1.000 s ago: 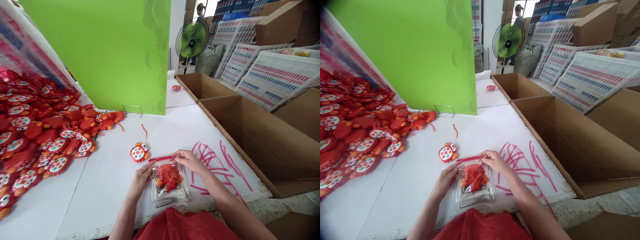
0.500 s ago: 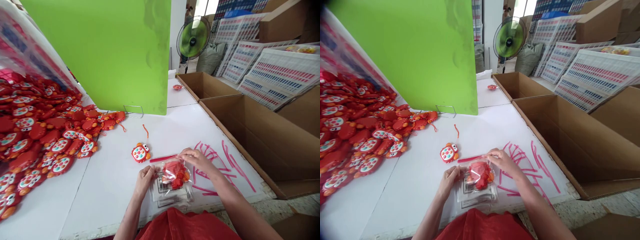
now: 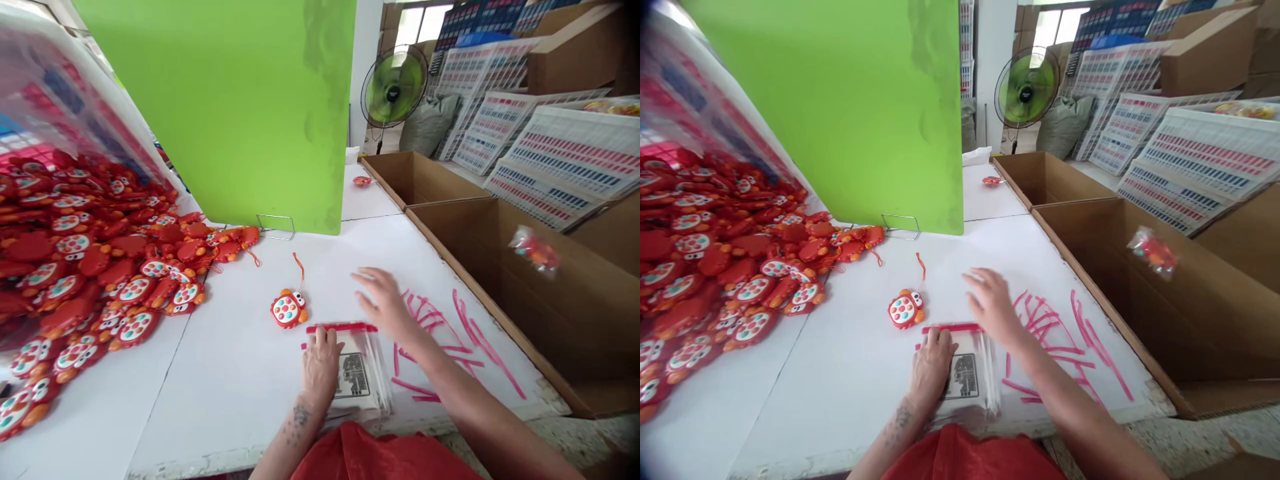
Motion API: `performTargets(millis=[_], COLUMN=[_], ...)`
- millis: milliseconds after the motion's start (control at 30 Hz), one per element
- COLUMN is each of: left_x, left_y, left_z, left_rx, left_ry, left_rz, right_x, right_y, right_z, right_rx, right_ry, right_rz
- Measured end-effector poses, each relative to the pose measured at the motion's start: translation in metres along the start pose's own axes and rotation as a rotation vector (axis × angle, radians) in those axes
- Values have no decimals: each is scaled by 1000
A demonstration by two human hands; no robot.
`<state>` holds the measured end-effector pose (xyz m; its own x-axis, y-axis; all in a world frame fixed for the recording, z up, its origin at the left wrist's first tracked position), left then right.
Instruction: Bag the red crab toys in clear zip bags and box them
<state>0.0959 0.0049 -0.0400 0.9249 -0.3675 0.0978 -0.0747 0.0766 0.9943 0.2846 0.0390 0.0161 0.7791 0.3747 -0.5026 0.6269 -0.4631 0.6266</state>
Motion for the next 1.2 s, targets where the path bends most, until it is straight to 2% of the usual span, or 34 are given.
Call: performTargets(millis=[133, 267, 333, 400, 500, 567, 733, 833, 933, 1033, 1100, 1200], left_x=[-5, -16, -19, -20, -18, -16, -17, -17, -17, -16, -16, -15], left_y=[-12, -28, -32, -32, -25, -21, -19, -21, -21, -18, -14, -10], left_z=[0, 1, 2, 4, 6, 6, 3, 2, 3, 4, 3, 3], left_rx=[52, 173, 277, 321, 266, 219, 241, 260, 282, 310, 312, 275], left_ry=[-69, -178, -233, -290, -333, -305, -194, -168, -180, -213, -239, -287], left_rz=[-32, 23, 69, 128, 244, 301, 491, 557, 535, 512, 466, 367], right_x=[-46, -73, -77, -76, -61, -42, 20, 43, 45, 34, 25, 18], right_y=[-77, -131, -147, -152, -144, -130, -80, -46, -17, -2, -2, -15], right_z=[-17, -32, -34, -33, -29, -26, -11, 5, 19, 23, 21, 18], right_rx=[-369, -676, -724, -698, -638, -589, -448, -370, -361, -440, -443, -388], right_ry=[124, 121, 119, 104, 50, -21, -261, -418, -532, -516, -519, -570], right_rz=[-111, -103, -117, -151, -221, -286, -447, -695, -1050, -1238, -1257, -1177])
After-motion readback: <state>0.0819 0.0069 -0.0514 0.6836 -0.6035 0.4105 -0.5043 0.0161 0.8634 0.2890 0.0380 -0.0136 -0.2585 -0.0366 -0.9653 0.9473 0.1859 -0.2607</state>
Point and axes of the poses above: each hand's wrist, its own z-axis away from the middle knuckle, its own y-axis out of the back of the hand, x = y × z, the point moved 1 cm from there along -z, towards the middle knuckle
